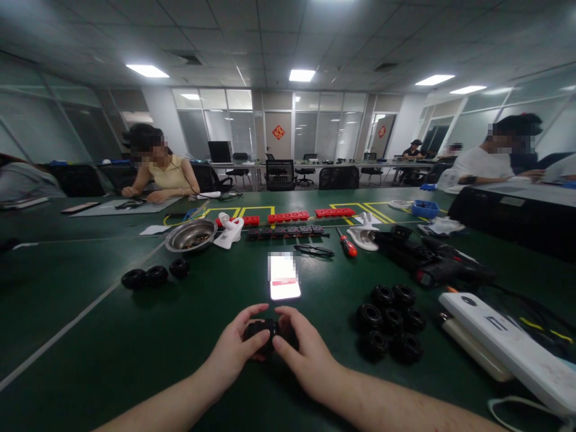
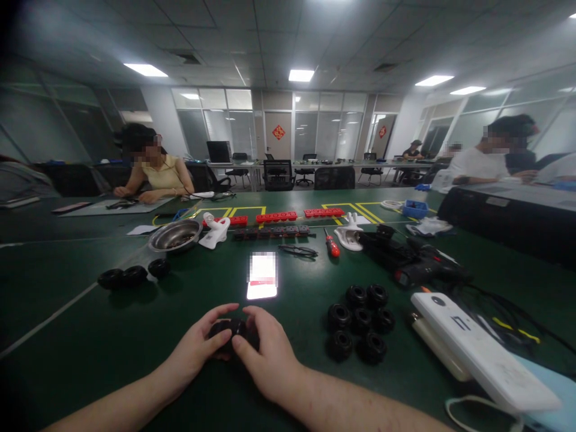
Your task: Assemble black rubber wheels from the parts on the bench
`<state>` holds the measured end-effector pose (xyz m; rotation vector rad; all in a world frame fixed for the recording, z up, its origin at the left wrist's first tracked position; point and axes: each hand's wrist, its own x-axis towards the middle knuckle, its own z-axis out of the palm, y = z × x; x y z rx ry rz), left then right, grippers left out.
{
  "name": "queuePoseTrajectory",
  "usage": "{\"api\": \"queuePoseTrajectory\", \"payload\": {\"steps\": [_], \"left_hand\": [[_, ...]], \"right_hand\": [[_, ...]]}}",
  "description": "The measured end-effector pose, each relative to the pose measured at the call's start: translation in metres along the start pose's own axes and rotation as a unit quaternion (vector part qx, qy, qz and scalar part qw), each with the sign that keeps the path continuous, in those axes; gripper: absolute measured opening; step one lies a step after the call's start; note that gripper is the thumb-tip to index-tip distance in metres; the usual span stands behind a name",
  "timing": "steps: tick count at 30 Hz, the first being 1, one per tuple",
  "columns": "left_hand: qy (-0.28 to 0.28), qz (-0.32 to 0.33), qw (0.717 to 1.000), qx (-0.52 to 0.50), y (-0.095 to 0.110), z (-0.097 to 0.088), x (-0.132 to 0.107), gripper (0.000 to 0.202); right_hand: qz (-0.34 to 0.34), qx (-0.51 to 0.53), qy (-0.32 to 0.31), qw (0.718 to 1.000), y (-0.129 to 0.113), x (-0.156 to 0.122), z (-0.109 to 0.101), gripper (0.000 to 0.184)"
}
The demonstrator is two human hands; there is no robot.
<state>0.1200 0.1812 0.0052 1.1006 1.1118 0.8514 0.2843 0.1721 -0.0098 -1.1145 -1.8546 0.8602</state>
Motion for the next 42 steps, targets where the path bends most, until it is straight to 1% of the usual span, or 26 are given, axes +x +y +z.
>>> {"api": "queuePoseTrajectory", "payload": {"steps": [3, 5, 8, 10, 12, 14, 16, 19, 21, 23, 25, 28, 31, 36, 38, 40, 42], "left_hand": [[0.008, 0.004, 1.000, 0.005, -0.0019, 0.0000, 0.0000, 0.050], [0.003, 0.006, 1.000, 0.013, -0.0033, -0.0005, 0.0005, 0.051], [-0.007, 0.009, 1.000, 0.018, -0.0048, -0.0018, 0.0017, 0.051], [-0.007, 0.011, 1.000, 0.018, -0.0049, -0.0027, 0.0024, 0.050], [-0.006, 0.008, 1.000, 0.014, -0.0042, -0.0033, 0.0027, 0.049], [-0.005, 0.001, 1.000, 0.007, -0.0032, -0.0033, 0.0028, 0.049], [0.002, -0.007, 1.000, -0.002, -0.0027, -0.0028, 0.0031, 0.050], [0.012, -0.002, 1.000, -0.006, -0.0034, -0.0017, 0.0040, 0.051], [0.004, 0.008, 1.000, -0.006, -0.0045, -0.0011, 0.0044, 0.051], [-0.003, 0.015, 1.000, -0.005, -0.0056, -0.0008, 0.0045, 0.050], [-0.004, 0.016, 1.000, 0.001, -0.0063, -0.0008, 0.0042, 0.050], [-0.014, 0.020, 1.000, 0.006, -0.0063, -0.0015, 0.0037, 0.052], [-0.019, 0.014, 1.000, 0.003, -0.0046, -0.0020, 0.0034, 0.053], [0.010, -0.006, 1.000, -0.006, -0.0012, -0.0013, 0.0030, 0.051], [0.010, -0.004, 1.000, -0.011, -0.0022, -0.0015, 0.0035, 0.051], [0.003, 0.004, 1.000, -0.014, -0.0044, -0.0019, 0.0046, 0.052], [-0.002, 0.009, 1.000, -0.016, -0.0065, -0.0024, 0.0057, 0.054]], "right_hand": [[0.018, -0.011, -0.010, 1.000, 0.0006, 0.0023, 0.0001, 0.025], [0.025, -0.020, -0.026, 0.999, 0.0010, 0.0039, 0.0003, 0.019], [0.028, -0.031, -0.040, 0.998, 0.0009, 0.0045, 0.0004, 0.015], [0.015, -0.036, -0.026, 0.999, -0.0004, 0.0034, -0.0003, 0.019], [-0.016, -0.040, -0.014, 0.999, -0.0027, 0.0017, -0.0014, 0.028], [-0.040, -0.040, -0.015, 0.998, -0.0051, 0.0004, -0.0023, 0.034], [-0.049, -0.038, -0.018, 0.998, -0.0060, -0.0001, -0.0025, 0.036], [-0.033, -0.025, -0.006, 0.999, -0.0034, 0.0004, -0.0012, 0.037], [-0.011, -0.016, 0.005, 1.000, -0.0002, 0.0014, -0.0001, 0.037], [0.010, -0.016, 0.003, 1.000, 0.0022, 0.0027, 0.0006, 0.028], [0.021, -0.019, -0.012, 1.000, 0.0033, 0.0039, 0.0008, 0.020], [0.026, -0.029, -0.018, 0.999, 0.0030, 0.0043, 0.0007, 0.016], [0.014, -0.043, 0.001, 0.999, 0.0012, 0.0025, 0.0003, 0.021], [-0.055, -0.036, -0.009, 0.998, -0.0035, -0.0011, -0.0014, 0.034], [-0.053, -0.019, -0.004, 0.998, -0.0033, -0.0014, -0.0013, 0.037], [-0.035, 0.001, 0.009, 0.999, -0.0011, -0.0009, -0.0003, 0.040], [-0.009, 0.011, 0.013, 1.000, 0.0022, 0.0003, 0.0011, 0.038]]}}
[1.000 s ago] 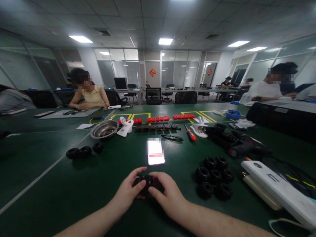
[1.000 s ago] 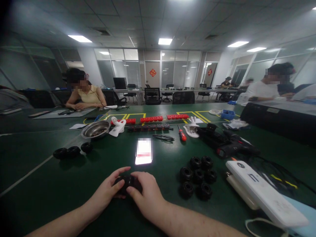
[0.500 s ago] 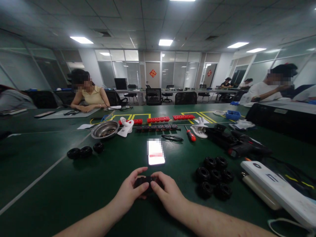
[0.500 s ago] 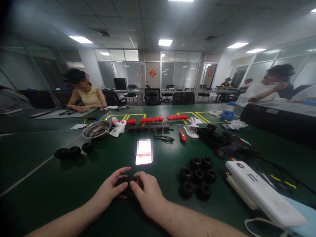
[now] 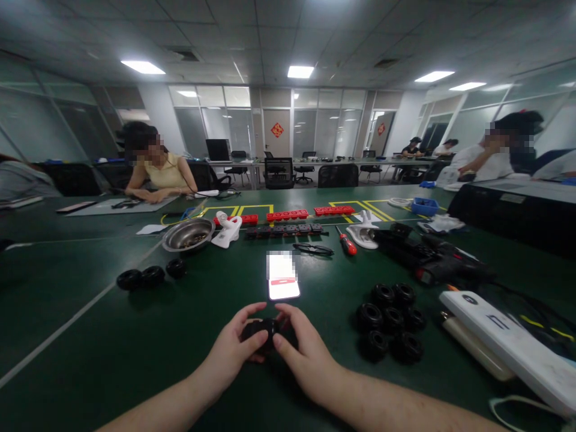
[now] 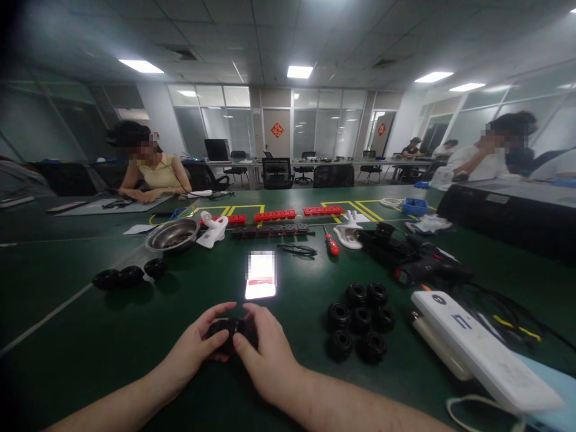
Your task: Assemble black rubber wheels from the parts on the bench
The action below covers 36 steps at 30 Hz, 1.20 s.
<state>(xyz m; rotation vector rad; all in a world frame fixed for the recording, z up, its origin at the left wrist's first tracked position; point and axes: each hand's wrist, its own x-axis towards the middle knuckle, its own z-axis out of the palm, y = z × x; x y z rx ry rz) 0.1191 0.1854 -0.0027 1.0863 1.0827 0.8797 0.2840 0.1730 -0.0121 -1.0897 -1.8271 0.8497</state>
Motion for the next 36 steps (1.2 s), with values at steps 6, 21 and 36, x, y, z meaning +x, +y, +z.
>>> {"api": "queuePoseTrajectory", "payload": {"steps": [6, 21, 36], "left_hand": [[-0.015, 0.009, 1.000, 0.003, 0.000, 0.000, -0.001, 0.054], [-0.007, 0.009, 1.000, -0.006, 0.004, 0.002, -0.003, 0.050], [-0.016, -0.009, 0.999, 0.029, 0.003, -0.001, -0.002, 0.053]], "right_hand": [[0.025, -0.020, -0.036, 0.999, 0.004, 0.004, 0.001, 0.022], [-0.021, -0.013, -0.011, 1.000, -0.004, -0.002, -0.001, 0.049], [-0.025, -0.038, -0.029, 0.999, -0.006, 0.000, -0.002, 0.034]]}}
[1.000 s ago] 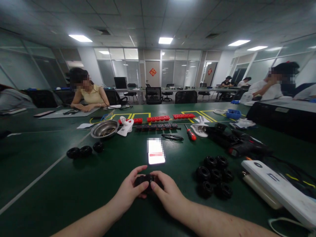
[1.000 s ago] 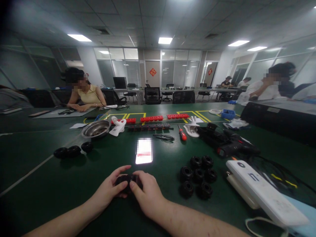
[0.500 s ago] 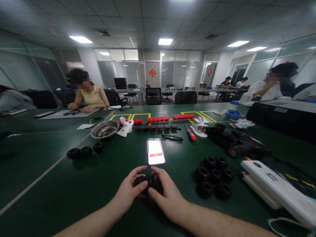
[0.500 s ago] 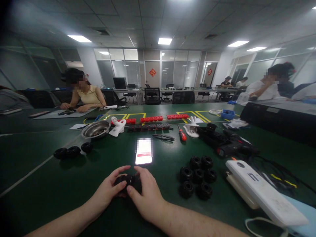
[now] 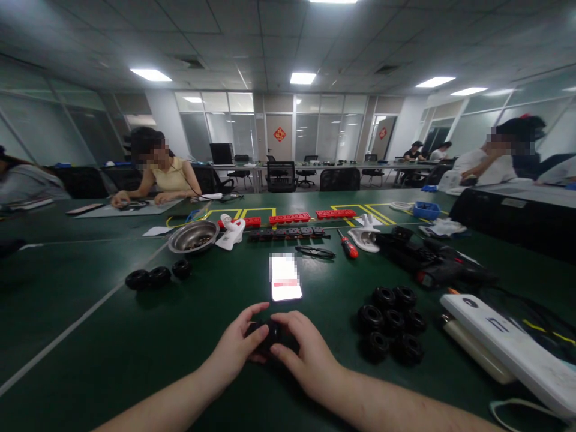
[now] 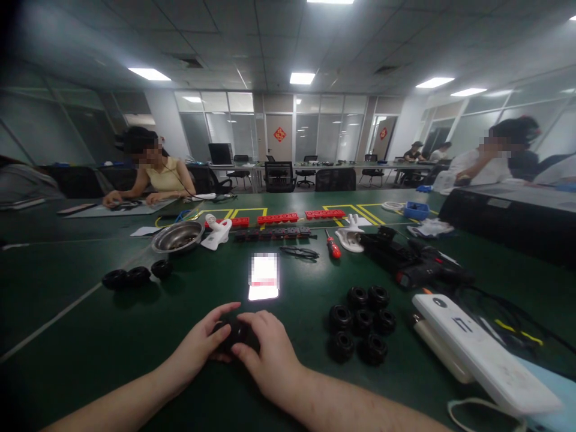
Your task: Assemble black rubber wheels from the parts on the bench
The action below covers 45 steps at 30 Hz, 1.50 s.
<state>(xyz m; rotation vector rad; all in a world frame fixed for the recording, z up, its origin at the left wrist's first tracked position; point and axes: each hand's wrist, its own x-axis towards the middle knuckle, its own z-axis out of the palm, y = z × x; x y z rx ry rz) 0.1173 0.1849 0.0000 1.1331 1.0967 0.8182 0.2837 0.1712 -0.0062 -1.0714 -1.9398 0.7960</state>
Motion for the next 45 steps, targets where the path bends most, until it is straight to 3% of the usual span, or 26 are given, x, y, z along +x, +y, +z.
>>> {"api": "queuePoseTrajectory", "payload": {"steps": [4, 8, 15, 29, 33, 39, 45], "left_hand": [[0.001, 0.004, 1.000, -0.007, 0.000, 0.000, -0.001, 0.050], [0.007, 0.009, 1.000, -0.019, 0.000, 0.002, -0.001, 0.049], [-0.001, 0.006, 1.000, -0.007, 0.000, 0.001, -0.001, 0.052], [0.019, 0.019, 0.999, -0.019, 0.000, 0.004, -0.001, 0.046], [0.015, 0.053, 0.998, -0.019, -0.002, 0.007, -0.002, 0.051], [-0.007, 0.036, 0.999, -0.028, -0.005, 0.003, -0.001, 0.062], [0.002, -0.004, 1.000, -0.015, 0.001, 0.000, 0.000, 0.061]], "right_hand": [[-0.023, 0.003, -0.007, 1.000, -0.004, -0.003, -0.001, 0.044], [-0.002, 0.006, 0.009, 1.000, 0.001, -0.004, 0.002, 0.055], [0.045, -0.033, -0.012, 0.998, 0.010, 0.002, 0.004, 0.020], [-0.022, 0.005, -0.003, 1.000, 0.001, -0.001, 0.001, 0.045], [0.037, 0.019, 0.032, 0.999, 0.007, 0.000, 0.004, 0.037], [0.059, 0.021, -0.028, 0.998, 0.007, 0.004, 0.002, 0.018], [0.026, 0.043, -0.007, 0.999, 0.003, 0.001, 0.001, 0.034]]}}
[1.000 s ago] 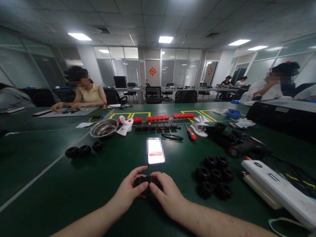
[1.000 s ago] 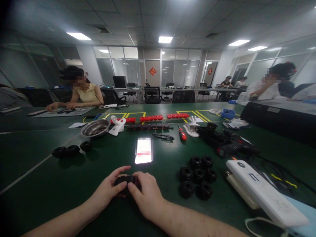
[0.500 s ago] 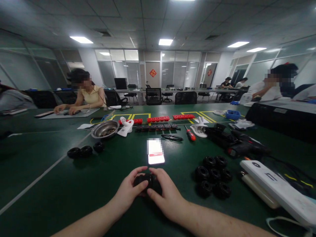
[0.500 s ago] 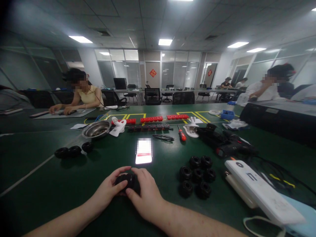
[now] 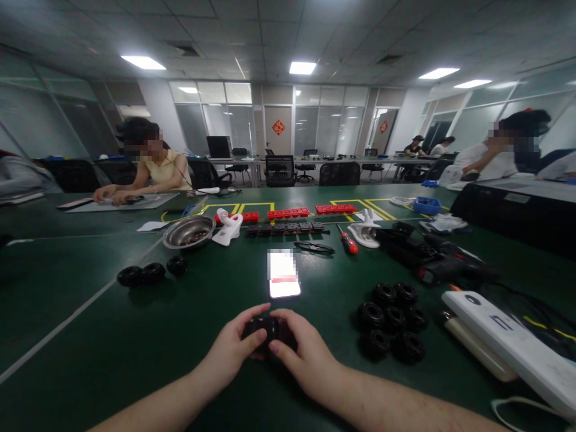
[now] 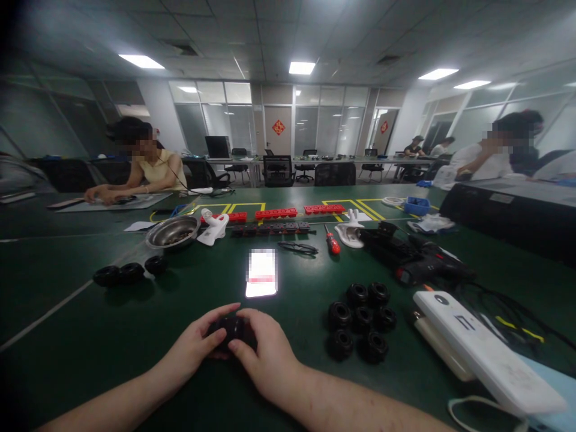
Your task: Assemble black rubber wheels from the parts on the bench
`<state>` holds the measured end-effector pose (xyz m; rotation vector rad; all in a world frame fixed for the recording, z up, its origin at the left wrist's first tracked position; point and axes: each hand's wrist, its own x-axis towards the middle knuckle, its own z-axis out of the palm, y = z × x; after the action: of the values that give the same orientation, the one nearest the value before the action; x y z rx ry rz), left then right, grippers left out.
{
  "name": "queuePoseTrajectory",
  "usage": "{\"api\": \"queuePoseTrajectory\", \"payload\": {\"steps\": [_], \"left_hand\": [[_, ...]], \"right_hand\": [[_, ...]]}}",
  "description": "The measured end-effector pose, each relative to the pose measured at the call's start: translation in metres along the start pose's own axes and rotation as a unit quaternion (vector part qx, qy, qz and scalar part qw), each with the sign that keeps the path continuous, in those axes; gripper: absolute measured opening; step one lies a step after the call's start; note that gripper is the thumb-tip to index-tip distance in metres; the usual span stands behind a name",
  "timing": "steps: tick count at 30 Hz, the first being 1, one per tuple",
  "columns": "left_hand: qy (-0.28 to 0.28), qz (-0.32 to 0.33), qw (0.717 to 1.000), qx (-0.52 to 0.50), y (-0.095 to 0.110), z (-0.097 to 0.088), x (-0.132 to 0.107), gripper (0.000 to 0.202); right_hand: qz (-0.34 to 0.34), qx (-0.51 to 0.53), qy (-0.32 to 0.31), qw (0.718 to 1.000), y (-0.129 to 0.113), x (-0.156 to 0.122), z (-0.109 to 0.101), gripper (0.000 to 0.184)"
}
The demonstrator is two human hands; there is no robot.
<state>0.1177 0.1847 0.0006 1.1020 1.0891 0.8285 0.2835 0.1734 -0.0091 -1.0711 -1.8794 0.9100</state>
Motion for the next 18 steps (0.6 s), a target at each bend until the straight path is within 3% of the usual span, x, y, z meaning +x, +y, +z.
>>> {"api": "queuePoseTrajectory", "payload": {"steps": [5, 11, 18], "left_hand": [[0.018, 0.005, 1.000, 0.003, 0.0024, 0.0026, 0.0007, 0.049], [0.022, 0.040, 0.999, 0.006, 0.0004, 0.0054, -0.0029, 0.042], [0.020, 0.031, 0.999, 0.022, -0.0018, 0.0051, -0.0029, 0.051]], "right_hand": [[-0.004, -0.001, 0.015, 1.000, 0.0048, -0.0019, 0.0027, 0.046], [0.003, -0.018, 0.010, 1.000, 0.0014, -0.0026, 0.0019, 0.042], [0.021, -0.013, 0.019, 1.000, 0.0037, 0.0015, 0.0013, 0.017]]}}
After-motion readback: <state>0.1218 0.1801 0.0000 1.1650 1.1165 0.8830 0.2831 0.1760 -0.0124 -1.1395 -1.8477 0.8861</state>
